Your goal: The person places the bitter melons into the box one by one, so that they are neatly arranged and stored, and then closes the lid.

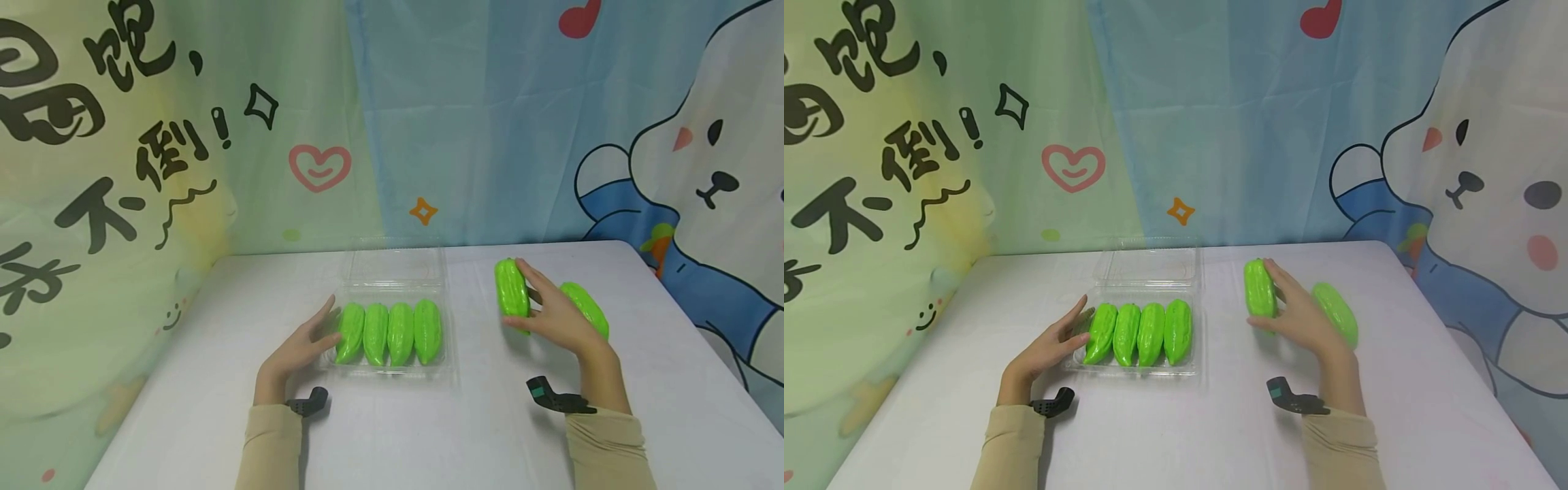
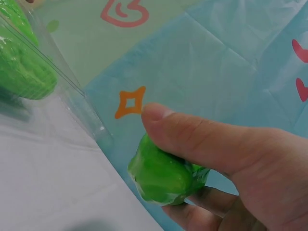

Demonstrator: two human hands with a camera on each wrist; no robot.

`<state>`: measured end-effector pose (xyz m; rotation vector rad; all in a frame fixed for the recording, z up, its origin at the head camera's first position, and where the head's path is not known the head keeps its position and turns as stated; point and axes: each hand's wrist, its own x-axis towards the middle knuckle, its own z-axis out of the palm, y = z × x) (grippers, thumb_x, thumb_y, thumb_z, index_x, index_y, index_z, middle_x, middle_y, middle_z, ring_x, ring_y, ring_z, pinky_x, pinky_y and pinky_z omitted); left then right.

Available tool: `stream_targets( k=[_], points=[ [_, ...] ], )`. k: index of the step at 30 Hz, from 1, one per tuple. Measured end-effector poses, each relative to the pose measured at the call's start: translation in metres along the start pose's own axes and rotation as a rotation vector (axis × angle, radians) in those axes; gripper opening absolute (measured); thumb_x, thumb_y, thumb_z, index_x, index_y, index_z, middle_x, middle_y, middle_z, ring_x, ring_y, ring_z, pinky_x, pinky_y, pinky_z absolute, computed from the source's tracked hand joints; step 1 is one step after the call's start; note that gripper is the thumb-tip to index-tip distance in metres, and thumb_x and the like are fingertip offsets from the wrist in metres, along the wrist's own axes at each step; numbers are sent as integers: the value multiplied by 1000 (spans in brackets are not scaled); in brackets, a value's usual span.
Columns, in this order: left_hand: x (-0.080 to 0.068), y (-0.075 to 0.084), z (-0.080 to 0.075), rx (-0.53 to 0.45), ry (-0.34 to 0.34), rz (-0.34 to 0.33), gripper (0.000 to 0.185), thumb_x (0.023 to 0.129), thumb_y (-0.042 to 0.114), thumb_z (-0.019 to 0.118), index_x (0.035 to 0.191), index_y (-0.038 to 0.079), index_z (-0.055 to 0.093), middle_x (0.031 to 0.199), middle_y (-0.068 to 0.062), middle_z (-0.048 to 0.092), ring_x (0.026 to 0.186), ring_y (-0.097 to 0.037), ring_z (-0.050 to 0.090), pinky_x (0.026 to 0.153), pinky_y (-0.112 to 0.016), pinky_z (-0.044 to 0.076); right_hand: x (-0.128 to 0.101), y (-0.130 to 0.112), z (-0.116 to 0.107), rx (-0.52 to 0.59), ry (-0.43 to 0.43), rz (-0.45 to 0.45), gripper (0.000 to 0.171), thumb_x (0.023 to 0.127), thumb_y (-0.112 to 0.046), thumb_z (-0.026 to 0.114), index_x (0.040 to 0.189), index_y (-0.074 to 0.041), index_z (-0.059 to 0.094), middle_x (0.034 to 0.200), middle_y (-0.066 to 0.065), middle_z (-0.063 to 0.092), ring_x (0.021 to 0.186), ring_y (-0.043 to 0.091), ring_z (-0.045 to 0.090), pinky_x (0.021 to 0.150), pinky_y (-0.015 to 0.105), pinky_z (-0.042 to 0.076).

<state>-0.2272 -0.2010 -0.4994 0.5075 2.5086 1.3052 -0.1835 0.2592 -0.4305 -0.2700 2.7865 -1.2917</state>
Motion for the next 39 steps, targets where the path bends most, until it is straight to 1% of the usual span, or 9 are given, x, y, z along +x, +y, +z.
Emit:
stream_targets(
  k=[4,11,24,29,37,39],
  points=[
    [0,0,0,-7,-3,4,81,90,43,61,154,26,13,158,-3,24,148,-25,13,119,-52,12,2,-3,3,12,-1,-20,113,74,-47,78,153,-29,0,161,8,2,139,47,25,103,55,40],
    [-1,1,-1,-14,-7,12,81,91,42,61,154,27,13,158,-4,22,148,-25,13,119,-52,11,4,-7,7,2,-1,-46,112,74,-47,78,153,-31,0,161,7,3,139,46,27,102,52,42],
    [-1,2,0,-5,3,-7,81,90,44,61,154,29,13,159,-2,22,148,-25,13,119,-52,12,7,-15,12,36,-18,-43,112,73,-47,78,152,-34,0,162,4,2,140,46,24,103,52,41],
    [0,2,1,-4,5,-17,81,90,45,61,153,30,13,158,-2,23,148,-24,14,119,-51,12,8,-18,15,44,-20,-67,111,74,-45,78,152,-34,0,161,4,2,140,46,25,102,52,42],
    [0,2,0,-3,2,-11,80,90,44,61,153,32,13,158,-3,23,148,-25,14,119,-52,12,9,-24,18,37,-17,-83,111,74,-45,78,153,-32,1,161,5,4,140,45,26,102,51,43],
    [0,2,0,-2,2,-11,80,90,44,60,153,31,13,158,-3,23,148,-25,14,119,-52,13,9,-26,19,32,-14,-86,112,74,-44,79,153,-29,1,161,5,5,140,44,26,102,50,43]
  ],
)
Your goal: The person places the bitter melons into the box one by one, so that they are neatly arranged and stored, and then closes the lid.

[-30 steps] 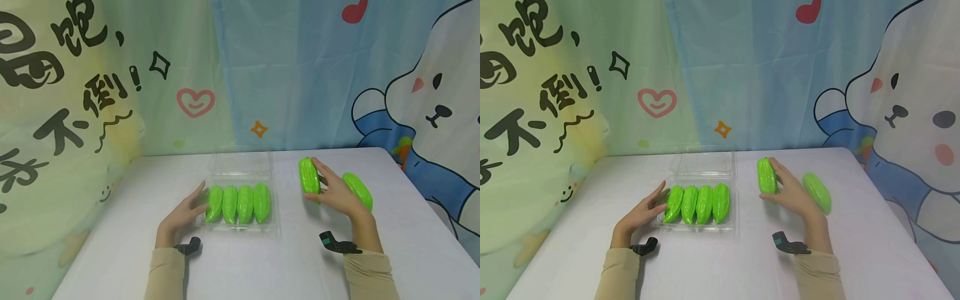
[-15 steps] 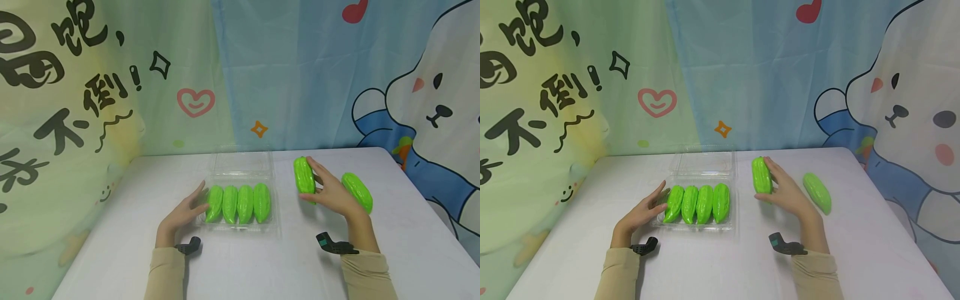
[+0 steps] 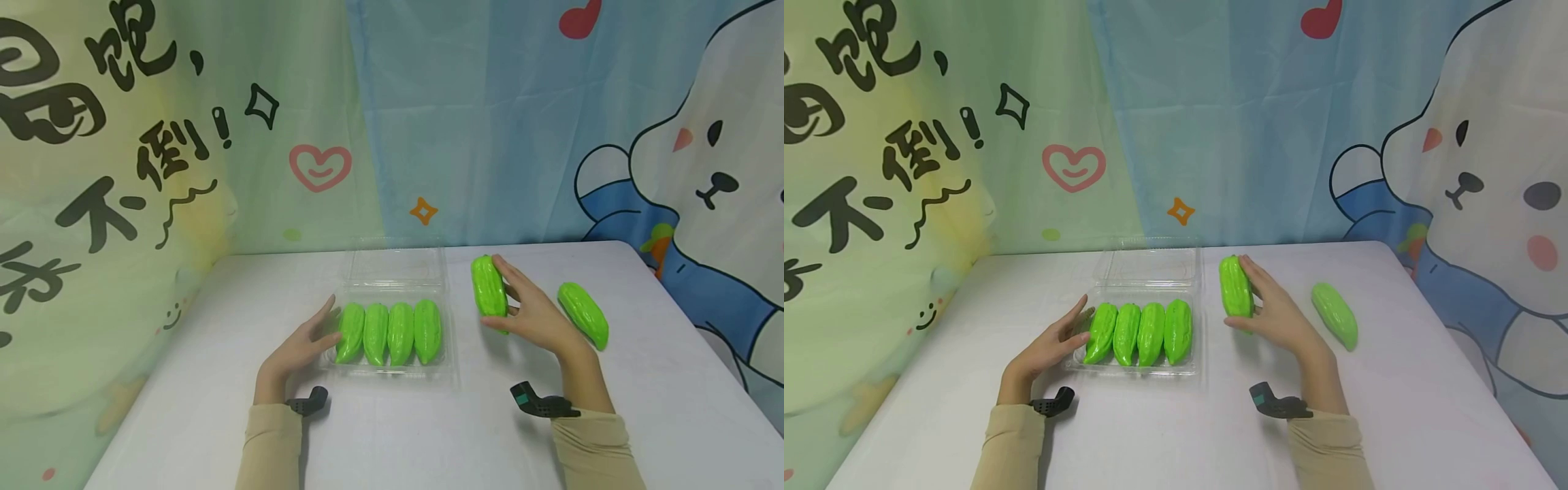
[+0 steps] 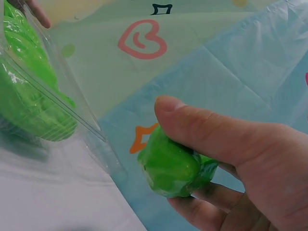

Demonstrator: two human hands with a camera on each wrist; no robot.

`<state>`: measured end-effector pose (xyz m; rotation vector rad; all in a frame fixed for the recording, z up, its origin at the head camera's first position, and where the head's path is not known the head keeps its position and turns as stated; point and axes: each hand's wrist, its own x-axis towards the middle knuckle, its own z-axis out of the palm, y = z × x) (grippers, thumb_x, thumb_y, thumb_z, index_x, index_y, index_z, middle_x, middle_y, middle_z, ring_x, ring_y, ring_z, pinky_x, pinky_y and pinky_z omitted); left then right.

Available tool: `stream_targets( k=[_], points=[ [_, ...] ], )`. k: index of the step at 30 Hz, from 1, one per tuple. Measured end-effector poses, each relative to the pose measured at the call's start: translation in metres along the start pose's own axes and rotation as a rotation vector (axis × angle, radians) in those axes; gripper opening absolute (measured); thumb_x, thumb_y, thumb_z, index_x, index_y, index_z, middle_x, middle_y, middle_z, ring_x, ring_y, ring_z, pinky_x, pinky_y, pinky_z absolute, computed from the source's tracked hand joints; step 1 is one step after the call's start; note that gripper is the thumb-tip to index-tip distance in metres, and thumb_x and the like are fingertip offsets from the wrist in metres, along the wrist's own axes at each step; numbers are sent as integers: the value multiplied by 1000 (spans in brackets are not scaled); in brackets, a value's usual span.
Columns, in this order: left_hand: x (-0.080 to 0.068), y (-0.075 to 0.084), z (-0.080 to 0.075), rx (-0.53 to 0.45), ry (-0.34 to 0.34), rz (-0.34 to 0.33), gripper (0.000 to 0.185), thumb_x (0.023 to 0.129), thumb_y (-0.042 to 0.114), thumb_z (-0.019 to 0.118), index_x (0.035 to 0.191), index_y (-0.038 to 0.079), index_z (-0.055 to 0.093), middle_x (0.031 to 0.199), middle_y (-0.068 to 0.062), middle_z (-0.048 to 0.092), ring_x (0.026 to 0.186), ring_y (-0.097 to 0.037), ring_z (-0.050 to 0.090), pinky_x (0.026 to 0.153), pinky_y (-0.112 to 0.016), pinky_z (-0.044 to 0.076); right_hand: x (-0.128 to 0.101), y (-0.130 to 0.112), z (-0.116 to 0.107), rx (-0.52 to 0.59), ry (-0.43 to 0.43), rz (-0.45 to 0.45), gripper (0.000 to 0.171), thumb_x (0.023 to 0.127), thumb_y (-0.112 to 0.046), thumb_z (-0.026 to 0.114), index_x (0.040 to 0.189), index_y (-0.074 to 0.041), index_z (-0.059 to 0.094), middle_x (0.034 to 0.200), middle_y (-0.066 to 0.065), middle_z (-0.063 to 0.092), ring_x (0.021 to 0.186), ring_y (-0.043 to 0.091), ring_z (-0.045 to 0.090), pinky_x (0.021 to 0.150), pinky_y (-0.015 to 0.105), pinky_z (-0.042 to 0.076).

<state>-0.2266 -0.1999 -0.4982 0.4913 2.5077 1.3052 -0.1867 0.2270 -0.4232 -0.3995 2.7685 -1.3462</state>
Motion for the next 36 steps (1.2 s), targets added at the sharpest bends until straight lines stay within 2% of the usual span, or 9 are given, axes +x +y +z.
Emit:
stream_targets(
  k=[5,9,17,23,31,36],
  points=[
    [0,0,0,-3,-2,-6,80,90,44,60,153,32,13,158,-3,24,148,-25,14,119,-52,13,1,-3,2,9,9,-28,112,74,-41,79,154,-22,3,161,9,6,139,46,27,100,50,44],
    [0,1,-1,-4,-5,0,79,91,43,60,153,32,13,158,-4,25,148,-25,14,119,-52,12,2,-5,5,1,18,-47,111,75,-40,79,154,-20,4,161,11,6,138,47,28,99,50,45],
    [-1,2,-1,3,-9,11,80,91,42,60,154,27,12,158,-5,25,148,-27,14,119,-53,12,4,-10,11,18,4,-52,109,76,-35,79,154,-25,3,161,8,5,141,44,25,100,48,45],
    [-2,3,-1,5,-15,22,80,92,41,59,154,25,11,157,-8,25,147,-29,13,118,-55,12,6,-13,15,41,-6,-56,108,77,-35,78,154,-24,4,161,8,4,141,44,24,101,48,44],
    [-1,1,-2,-7,-13,12,80,91,42,60,154,28,13,157,-6,26,148,-26,14,119,-52,12,9,-11,24,56,-10,-74,108,76,-33,79,154,-27,5,161,5,4,143,41,22,100,46,45],
    [0,0,-1,-10,-12,12,80,91,42,60,154,28,13,157,-5,25,148,-25,14,119,-52,12,11,-13,27,50,-14,-79,109,75,-38,79,153,-29,4,161,5,4,143,40,22,101,46,45]
  ],
)
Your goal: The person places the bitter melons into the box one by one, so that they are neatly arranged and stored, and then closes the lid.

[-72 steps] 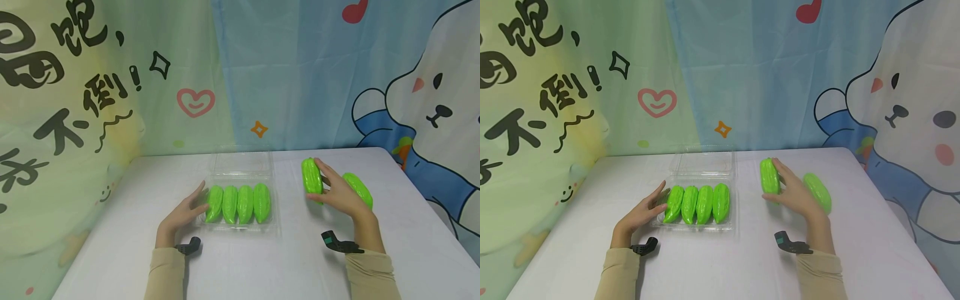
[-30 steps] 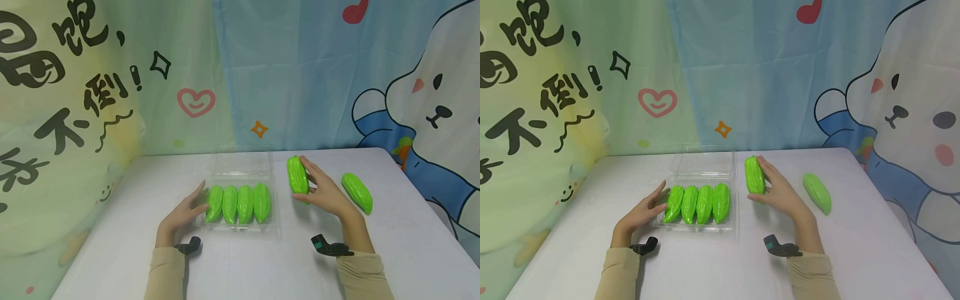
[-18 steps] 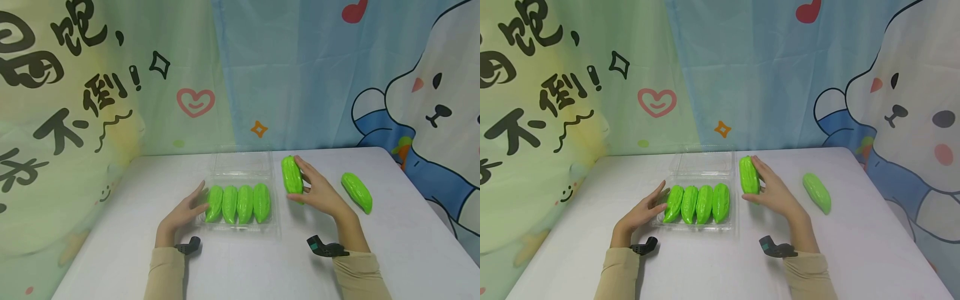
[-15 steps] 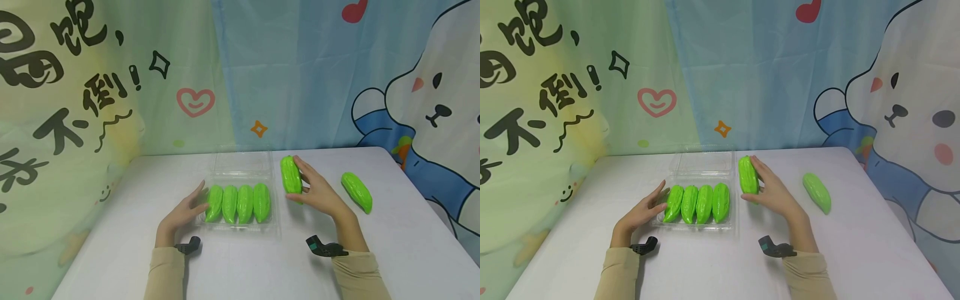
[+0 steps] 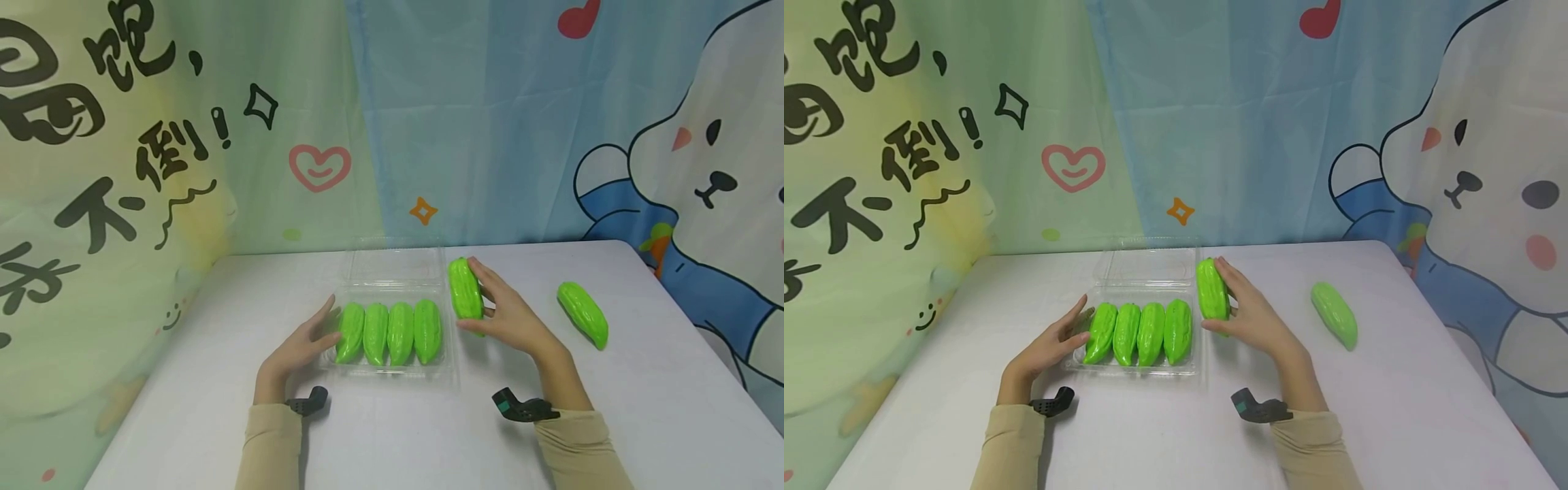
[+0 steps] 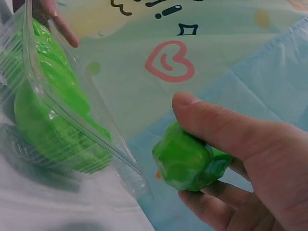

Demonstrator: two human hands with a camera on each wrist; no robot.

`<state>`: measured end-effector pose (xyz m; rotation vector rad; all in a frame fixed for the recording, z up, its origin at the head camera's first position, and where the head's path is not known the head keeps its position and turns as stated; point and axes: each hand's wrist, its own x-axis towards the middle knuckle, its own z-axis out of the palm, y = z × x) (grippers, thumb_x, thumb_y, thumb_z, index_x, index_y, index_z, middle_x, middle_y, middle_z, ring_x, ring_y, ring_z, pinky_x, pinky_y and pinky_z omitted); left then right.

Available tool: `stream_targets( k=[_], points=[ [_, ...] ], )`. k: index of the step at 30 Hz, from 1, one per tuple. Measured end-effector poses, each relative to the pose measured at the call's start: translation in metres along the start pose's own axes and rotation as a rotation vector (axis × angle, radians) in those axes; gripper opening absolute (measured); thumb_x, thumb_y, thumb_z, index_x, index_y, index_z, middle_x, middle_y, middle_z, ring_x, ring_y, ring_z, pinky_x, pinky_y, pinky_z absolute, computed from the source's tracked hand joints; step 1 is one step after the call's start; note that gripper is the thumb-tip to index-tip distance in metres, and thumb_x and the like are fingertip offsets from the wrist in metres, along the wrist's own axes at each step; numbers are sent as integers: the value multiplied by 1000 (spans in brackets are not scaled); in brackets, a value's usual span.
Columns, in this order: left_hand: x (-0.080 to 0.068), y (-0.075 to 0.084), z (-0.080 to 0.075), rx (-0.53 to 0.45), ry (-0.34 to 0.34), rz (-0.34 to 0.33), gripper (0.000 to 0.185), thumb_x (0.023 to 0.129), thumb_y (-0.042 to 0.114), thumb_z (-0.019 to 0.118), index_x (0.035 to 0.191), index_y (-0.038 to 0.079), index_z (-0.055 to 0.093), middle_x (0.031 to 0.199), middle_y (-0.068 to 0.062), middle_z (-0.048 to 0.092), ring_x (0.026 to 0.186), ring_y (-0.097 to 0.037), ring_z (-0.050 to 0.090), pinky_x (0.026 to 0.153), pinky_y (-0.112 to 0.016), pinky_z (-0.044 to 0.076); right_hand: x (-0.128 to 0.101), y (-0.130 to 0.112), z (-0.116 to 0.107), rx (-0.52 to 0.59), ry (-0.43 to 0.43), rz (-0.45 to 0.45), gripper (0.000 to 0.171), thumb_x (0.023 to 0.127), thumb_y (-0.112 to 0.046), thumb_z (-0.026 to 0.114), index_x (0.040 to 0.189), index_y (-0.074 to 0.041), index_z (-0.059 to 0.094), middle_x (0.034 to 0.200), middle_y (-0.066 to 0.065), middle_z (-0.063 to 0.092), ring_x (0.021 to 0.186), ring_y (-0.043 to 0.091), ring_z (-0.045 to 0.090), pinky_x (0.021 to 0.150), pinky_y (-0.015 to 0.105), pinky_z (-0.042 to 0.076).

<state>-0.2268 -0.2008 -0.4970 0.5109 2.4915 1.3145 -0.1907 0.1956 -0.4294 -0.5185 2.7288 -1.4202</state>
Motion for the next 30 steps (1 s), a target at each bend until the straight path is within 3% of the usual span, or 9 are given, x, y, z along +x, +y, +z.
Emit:
stream_targets(
  k=[13,19,30],
  points=[
    [-2,4,0,9,0,-7,80,91,43,60,154,27,12,158,-5,23,148,-27,13,119,-52,12,4,-10,11,16,-15,-27,109,75,-33,80,154,-24,6,161,4,4,144,36,21,100,45,46],
    [-2,3,0,16,6,-12,80,91,44,59,154,28,12,158,-5,24,148,-27,14,119,-53,12,5,-14,16,12,-15,-26,108,76,-23,81,154,-22,6,161,4,5,145,35,20,100,45,46],
    [0,1,0,11,-3,-13,81,90,45,60,154,27,12,158,-4,25,148,-26,14,119,-54,12,8,-19,25,2,-32,-29,107,76,-24,80,154,-23,7,161,1,5,144,34,23,99,43,48]
  ],
)
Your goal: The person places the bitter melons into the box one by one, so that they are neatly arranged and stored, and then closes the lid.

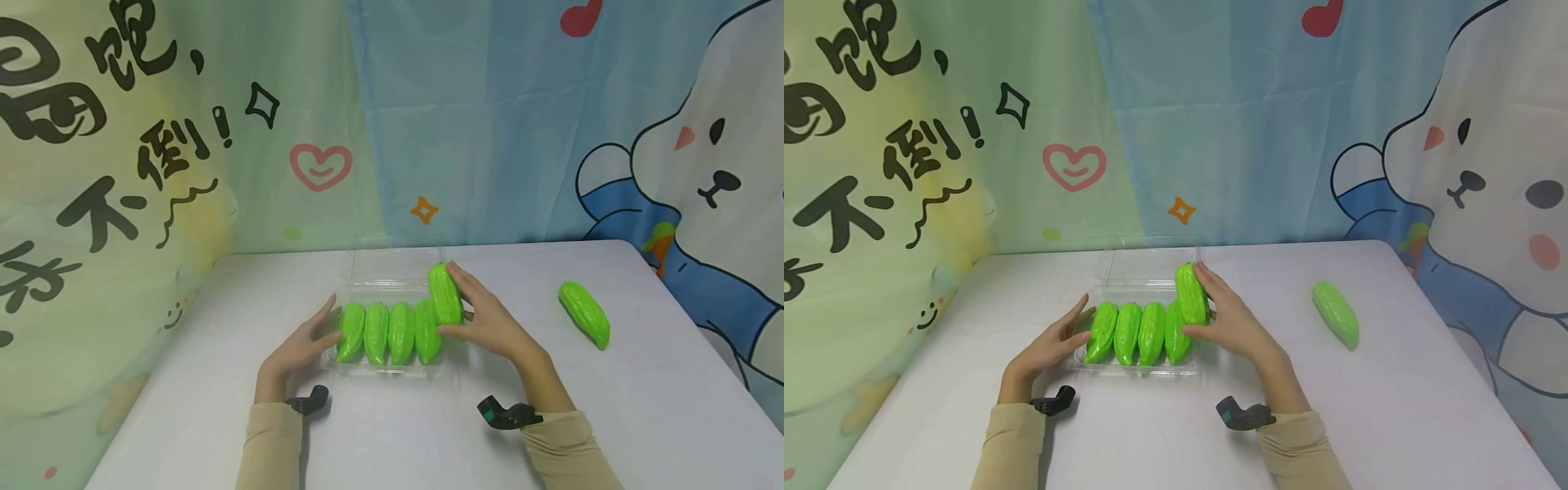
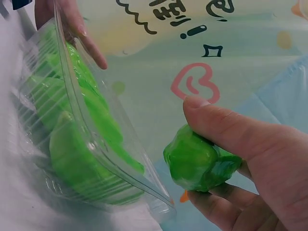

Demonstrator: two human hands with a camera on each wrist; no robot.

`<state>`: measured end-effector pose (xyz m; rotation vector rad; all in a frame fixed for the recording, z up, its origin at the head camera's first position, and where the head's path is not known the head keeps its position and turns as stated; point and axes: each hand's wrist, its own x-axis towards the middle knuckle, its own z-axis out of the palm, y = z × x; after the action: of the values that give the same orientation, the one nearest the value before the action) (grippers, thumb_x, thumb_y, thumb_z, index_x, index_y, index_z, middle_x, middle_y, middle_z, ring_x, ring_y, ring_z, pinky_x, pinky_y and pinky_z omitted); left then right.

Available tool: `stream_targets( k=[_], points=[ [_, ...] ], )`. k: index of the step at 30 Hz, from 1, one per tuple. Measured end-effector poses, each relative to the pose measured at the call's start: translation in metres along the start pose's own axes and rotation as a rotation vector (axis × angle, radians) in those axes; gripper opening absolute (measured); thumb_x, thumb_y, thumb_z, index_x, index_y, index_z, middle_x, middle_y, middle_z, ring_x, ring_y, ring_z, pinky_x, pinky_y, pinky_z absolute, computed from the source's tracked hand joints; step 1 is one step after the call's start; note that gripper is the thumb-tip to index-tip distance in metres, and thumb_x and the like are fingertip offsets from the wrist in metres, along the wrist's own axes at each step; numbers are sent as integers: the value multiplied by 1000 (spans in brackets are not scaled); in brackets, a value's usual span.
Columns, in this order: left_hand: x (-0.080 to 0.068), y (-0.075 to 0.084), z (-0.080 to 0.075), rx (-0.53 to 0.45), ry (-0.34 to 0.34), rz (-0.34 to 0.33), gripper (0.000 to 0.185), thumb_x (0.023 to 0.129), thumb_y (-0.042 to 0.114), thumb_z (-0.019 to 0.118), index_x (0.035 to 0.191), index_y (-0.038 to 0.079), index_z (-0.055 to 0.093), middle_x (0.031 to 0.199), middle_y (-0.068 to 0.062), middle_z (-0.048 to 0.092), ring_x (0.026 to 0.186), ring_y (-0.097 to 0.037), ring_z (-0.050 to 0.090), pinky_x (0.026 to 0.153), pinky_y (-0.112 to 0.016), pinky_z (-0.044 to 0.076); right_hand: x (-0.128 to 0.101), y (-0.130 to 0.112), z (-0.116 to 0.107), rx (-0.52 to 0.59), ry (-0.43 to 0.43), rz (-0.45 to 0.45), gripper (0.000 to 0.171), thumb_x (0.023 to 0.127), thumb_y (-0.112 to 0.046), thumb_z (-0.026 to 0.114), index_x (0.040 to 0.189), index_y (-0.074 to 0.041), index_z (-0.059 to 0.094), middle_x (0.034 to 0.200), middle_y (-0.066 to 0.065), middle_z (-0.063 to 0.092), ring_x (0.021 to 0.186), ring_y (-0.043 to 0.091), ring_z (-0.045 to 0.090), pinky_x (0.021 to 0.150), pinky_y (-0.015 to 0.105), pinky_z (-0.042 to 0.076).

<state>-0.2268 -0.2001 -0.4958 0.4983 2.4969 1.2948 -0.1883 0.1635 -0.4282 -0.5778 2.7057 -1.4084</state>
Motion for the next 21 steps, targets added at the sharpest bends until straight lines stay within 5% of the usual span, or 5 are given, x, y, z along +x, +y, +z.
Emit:
stream_targets(
  k=[21],
  points=[
    [1,-1,-2,0,-19,-1,80,92,44,58,154,29,10,159,-1,20,148,-26,11,119,-54,12,6,-9,19,61,-2,20,107,77,-26,80,154,-25,5,160,9,9,140,37,29,99,45,48]
  ],
)
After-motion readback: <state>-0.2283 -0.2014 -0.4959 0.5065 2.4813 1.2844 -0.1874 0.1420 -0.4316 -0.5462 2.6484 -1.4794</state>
